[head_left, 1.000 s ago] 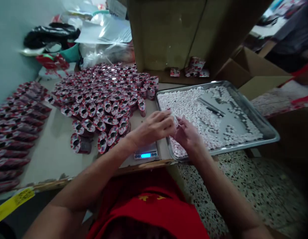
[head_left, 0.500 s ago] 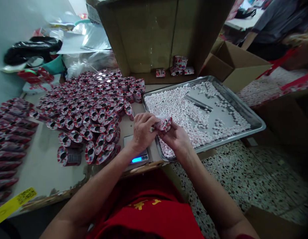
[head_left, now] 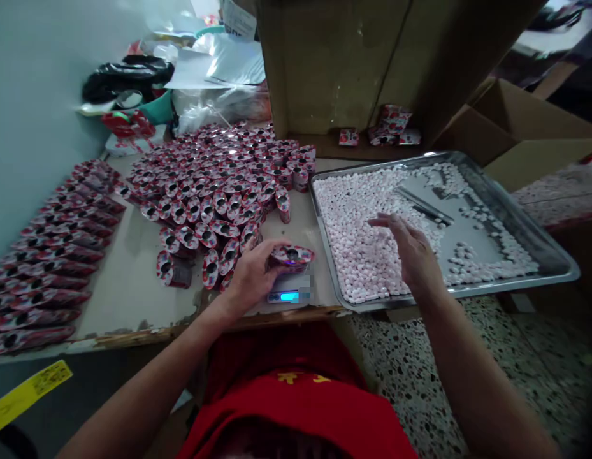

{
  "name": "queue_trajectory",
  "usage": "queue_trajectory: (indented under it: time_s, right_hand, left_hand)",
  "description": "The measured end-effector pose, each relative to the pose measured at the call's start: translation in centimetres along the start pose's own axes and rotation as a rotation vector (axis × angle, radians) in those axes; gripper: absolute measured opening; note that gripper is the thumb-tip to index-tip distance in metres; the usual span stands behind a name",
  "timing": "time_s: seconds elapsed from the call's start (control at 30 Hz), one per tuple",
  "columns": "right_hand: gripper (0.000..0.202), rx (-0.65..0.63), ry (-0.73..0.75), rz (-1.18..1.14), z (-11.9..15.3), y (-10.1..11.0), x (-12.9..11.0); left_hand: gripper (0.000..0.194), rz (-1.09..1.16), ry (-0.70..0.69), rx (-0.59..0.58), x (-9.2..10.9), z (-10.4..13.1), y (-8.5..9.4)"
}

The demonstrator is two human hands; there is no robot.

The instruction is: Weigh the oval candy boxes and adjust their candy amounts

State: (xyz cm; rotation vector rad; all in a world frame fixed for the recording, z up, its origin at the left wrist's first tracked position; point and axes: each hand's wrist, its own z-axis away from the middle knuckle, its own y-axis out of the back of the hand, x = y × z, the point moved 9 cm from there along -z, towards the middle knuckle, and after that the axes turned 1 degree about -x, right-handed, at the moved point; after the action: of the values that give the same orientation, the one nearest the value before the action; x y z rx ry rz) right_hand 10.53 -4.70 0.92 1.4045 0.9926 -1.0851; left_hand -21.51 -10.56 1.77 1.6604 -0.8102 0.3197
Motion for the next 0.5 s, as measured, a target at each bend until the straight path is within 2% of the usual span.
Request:
queue_trajectory:
  time_s: [0.03, 0.1, 0.17, 0.23, 0.3, 0.37, 0.43, 0.5]
  right_hand:
    - [0.043, 0.032, 0.048, 0.087, 0.0, 0.3, -0.3]
    - [0.048, 0.059, 0.051, 0.099, 0.3, 0.2, 0.3]
    - [0.051, 0.045, -0.003, 0.038, 0.9, -0.5, 1.4]
    - [0.053, 0.058, 0.009, 0.077, 1.7, -0.8, 1.5]
    - [0.056, 0.108, 0.108, 0.242, 2.5, -0.3, 0.2]
    - [0.061, 0.126, 0.229, 0.501, 3.2, 0.0, -1.5]
    - [0.065, 0.039, 0.283, 0.780, 3.4, -0.3, -2.2]
    - [0.066, -0.147, 0.234, 0.955, 3.4, -0.9, -1.4]
  left_hand:
    - [0.036, -0.066, 0.008, -0.004, -0.3, 0.8, -0.1]
    - [0.038, -0.155, 0.021, -0.009, -0.8, 1.8, -0.4]
    - [0.049, -0.193, 0.008, -0.023, -0.8, 2.3, -0.6]
    - [0.058, -0.226, -0.039, -0.030, -0.1, 2.4, 0.1]
    - [0.055, -0.286, -0.087, 0.042, 0.6, 2.4, 2.5]
    - [0.044, -0.357, -0.099, 0.177, 0.8, 2.8, 6.4]
    - [0.034, -0.415, -0.073, 0.303, 0.1, 3.6, 10.5]
    - [0.028, -0.439, -0.046, 0.385, -1.1, 4.6, 13.6]
